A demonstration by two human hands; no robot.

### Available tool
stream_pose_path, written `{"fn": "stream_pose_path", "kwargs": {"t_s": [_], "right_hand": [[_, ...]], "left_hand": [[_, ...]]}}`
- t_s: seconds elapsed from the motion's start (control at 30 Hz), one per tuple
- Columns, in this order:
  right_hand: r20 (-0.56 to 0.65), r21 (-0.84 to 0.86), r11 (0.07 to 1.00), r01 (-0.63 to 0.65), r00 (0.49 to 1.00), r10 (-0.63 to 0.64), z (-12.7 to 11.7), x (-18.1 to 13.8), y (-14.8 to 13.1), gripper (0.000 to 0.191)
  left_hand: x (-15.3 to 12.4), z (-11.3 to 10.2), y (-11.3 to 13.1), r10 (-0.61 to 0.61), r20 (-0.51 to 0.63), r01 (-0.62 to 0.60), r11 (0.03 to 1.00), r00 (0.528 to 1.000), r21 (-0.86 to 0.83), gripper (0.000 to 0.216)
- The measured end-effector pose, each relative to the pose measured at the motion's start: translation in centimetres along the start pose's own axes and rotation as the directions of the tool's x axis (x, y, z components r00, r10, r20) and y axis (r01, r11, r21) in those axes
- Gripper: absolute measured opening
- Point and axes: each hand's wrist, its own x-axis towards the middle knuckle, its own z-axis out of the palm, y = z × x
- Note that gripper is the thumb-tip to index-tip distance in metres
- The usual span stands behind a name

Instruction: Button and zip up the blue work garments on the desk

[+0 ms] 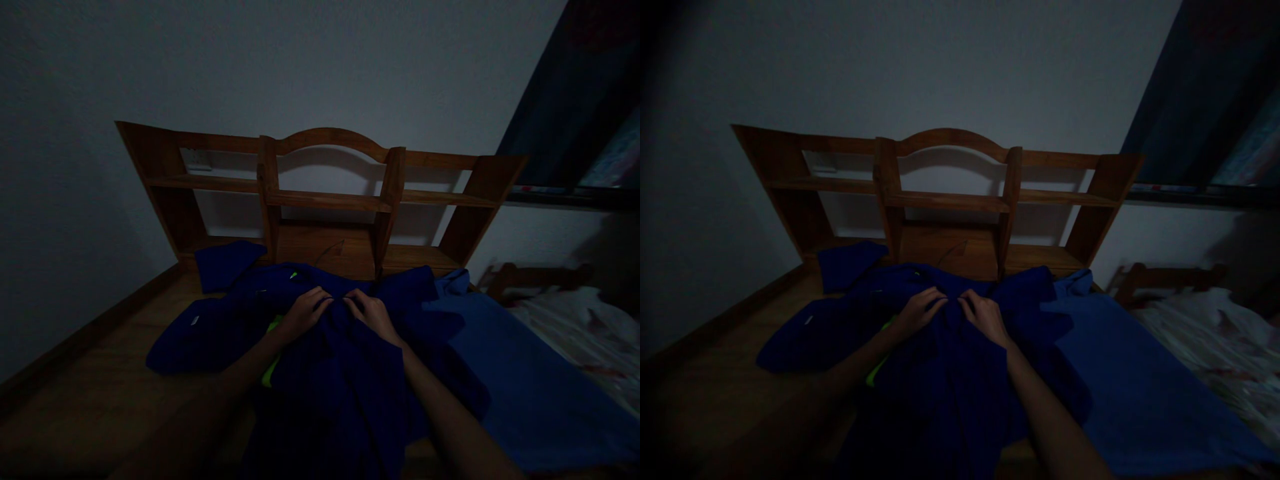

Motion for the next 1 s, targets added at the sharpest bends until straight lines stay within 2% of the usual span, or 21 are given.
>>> {"fn": "stream_pose_path", "kwargs": {"t_s": [0.1, 0.23, 0.43, 0.63, 0.77, 0.87, 1.0], "right_hand": [[0.069, -0.017, 1.000, 0.012, 0.998, -0.011, -0.1, -0.3, -0.3, 0.023], [0.102, -0.055, 0.998, 0.040, 0.994, -0.035, -0.3, -0.5, -0.6, 0.020], [0.083, -0.140, 0.990, 0.006, 0.997, 0.006, -0.1, -0.6, -0.8, 0.023], [0.072, -0.126, 0.992, -0.006, 0.997, 0.015, 0.0, -0.4, -0.6, 0.025], [0.103, -0.091, 0.996, 0.002, 0.995, 0.008, -0.2, -0.3, -0.7, 0.024], [0.123, -0.049, 0.999, 0.014, 0.992, -0.008, -0.2, -0.4, -0.8, 0.026], [0.139, -0.054, 0.999, 0.001, 0.990, 0.006, 0.1, -0.6, -1.0, 0.026]], "left_hand": [[-0.1, -0.1, 0.5, 0.004, -0.032, -0.004, 1.000, 0.999, 0.016, 0.017], [-0.1, -0.1, 0.8, 0.014, -0.036, -0.013, 1.000, 0.999, 0.023, 0.019], [-0.4, 0.1, 0.4, 0.047, 0.019, -0.049, 0.990, 0.999, 0.129, 0.013], [-0.5, -0.5, 1.0, 0.067, 0.062, -0.082, 0.958, 0.996, 0.275, 0.021], [-0.6, -0.7, 1.6, 0.071, 0.082, -0.097, 0.920, 0.994, 0.379, 0.018], [-0.7, -0.6, 1.6, 0.042, 0.105, -0.082, 0.907, 0.994, 0.413, 0.020], [-1.0, -0.3, 1.3, 0.034, 0.075, -0.063, 0.899, 0.997, 0.434, 0.026]]}}
